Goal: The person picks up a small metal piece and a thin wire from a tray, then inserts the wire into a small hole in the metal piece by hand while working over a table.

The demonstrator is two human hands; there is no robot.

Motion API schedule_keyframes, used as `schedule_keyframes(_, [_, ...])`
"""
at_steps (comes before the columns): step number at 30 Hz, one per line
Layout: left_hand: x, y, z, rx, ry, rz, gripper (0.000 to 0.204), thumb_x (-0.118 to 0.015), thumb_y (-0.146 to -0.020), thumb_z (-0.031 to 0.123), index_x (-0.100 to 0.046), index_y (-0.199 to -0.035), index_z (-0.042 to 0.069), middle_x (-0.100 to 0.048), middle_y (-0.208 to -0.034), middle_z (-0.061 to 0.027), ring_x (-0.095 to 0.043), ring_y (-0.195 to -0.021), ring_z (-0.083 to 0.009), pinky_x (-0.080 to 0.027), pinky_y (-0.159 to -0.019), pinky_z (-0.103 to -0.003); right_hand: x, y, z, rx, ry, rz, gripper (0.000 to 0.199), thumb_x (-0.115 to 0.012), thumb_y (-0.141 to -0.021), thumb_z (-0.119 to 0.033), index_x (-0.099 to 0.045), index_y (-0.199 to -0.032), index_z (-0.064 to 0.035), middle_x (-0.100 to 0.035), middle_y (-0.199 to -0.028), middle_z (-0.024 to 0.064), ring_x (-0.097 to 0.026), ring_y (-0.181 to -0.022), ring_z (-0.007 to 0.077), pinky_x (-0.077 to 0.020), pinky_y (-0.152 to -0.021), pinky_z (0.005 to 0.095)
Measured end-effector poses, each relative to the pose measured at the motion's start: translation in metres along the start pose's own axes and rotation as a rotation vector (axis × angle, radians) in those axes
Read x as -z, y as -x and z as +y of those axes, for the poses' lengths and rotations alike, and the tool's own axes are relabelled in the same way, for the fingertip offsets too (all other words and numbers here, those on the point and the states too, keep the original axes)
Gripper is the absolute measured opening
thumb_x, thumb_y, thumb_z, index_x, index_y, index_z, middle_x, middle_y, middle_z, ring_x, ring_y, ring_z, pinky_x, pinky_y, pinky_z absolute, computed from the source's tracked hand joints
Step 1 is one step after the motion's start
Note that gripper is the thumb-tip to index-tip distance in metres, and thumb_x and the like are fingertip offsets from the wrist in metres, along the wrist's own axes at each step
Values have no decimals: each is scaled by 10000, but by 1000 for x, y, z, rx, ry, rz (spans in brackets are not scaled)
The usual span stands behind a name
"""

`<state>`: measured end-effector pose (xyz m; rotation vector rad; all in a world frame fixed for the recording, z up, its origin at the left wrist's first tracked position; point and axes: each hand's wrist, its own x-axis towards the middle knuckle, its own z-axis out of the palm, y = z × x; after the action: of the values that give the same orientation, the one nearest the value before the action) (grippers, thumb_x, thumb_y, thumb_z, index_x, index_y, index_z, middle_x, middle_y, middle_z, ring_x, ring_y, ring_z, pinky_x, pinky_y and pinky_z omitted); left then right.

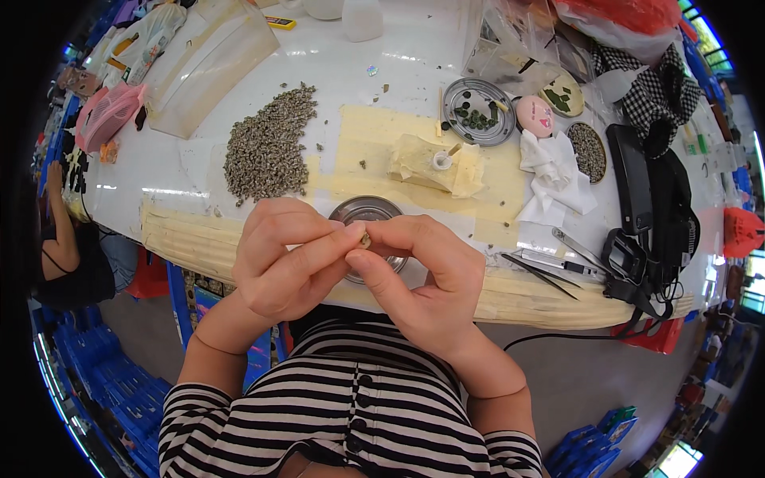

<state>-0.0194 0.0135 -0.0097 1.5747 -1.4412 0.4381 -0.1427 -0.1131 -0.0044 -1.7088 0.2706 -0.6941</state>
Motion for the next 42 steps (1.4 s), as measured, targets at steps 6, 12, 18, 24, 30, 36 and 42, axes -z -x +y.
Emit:
schedule_keyframes(6, [-4,-2,-5,-66,68,24,398,-805,-592,42,-740,-982,-8,-623,-856,-48,-596,-729,-205,-491,-642,-305,12,1,4,-135,-112,-103,74,-659,-920,-19,-681,-957,42,-685,-848,64,-653,-785,109,-539,-730,243])
schedule_keyframes(12, [2,-5,-5,132,309,-17,308,-823,-670,14,-761,-970,45,-643,-861,-29,-592,-747,-191,-460,-653,-280,6,2,6,-361,-640,-166,144,-597,-995,-96,-632,-1037,37,-699,-900,90,-688,-830,133,-568,-761,255])
schedule_keyframes(18, [3,-3,-8,329,568,-15,221,-805,-736,-8,-768,-944,60,-654,-884,-32,-593,-769,-172,-466,-634,-278,3,2,8,-409,-740,-156,143,-590,-997,-83,-629,-1057,40,-706,-927,107,-702,-847,150,-581,-788,275])
schedule_keyframes(24, [2,-5,-6,163,221,47,250,-810,-711,-17,-755,-948,40,-653,-880,-42,-593,-759,-189,-476,-627,-289,1,4,-4,-237,-487,-50,158,-606,-968,-29,-651,-1100,46,-709,-962,121,-697,-882,160,-576,-796,277])
schedule_keyframes(30, [0,-3,-4,166,166,77,277,-824,-686,-19,-746,-947,32,-654,-868,-46,-600,-761,-197,-476,-625,-295,3,4,-7,187,147,13,237,-708,-842,37,-719,-1078,24,-708,-953,133,-685,-818,195,-551,-729,274])
schedule_keyframes(36, [0,-4,-5,189,220,68,275,-823,-689,-18,-748,-950,29,-655,-866,-49,-606,-765,-198,-476,-628,-294,0,2,-2,233,219,36,279,-722,-826,37,-726,-1104,10,-704,-933,125,-675,-781,189,-546,-696,277])
schedule_keyframes(42, [1,-3,-7,181,267,57,290,-813,-701,-23,-758,-979,38,-662,-888,-44,-603,-769,-195,-477,-635,-291,3,4,-2,-22,-129,-55,229,-657,-897,34,-691,-1123,49,-684,-980,128,-673,-872,167,-548,-757,270])
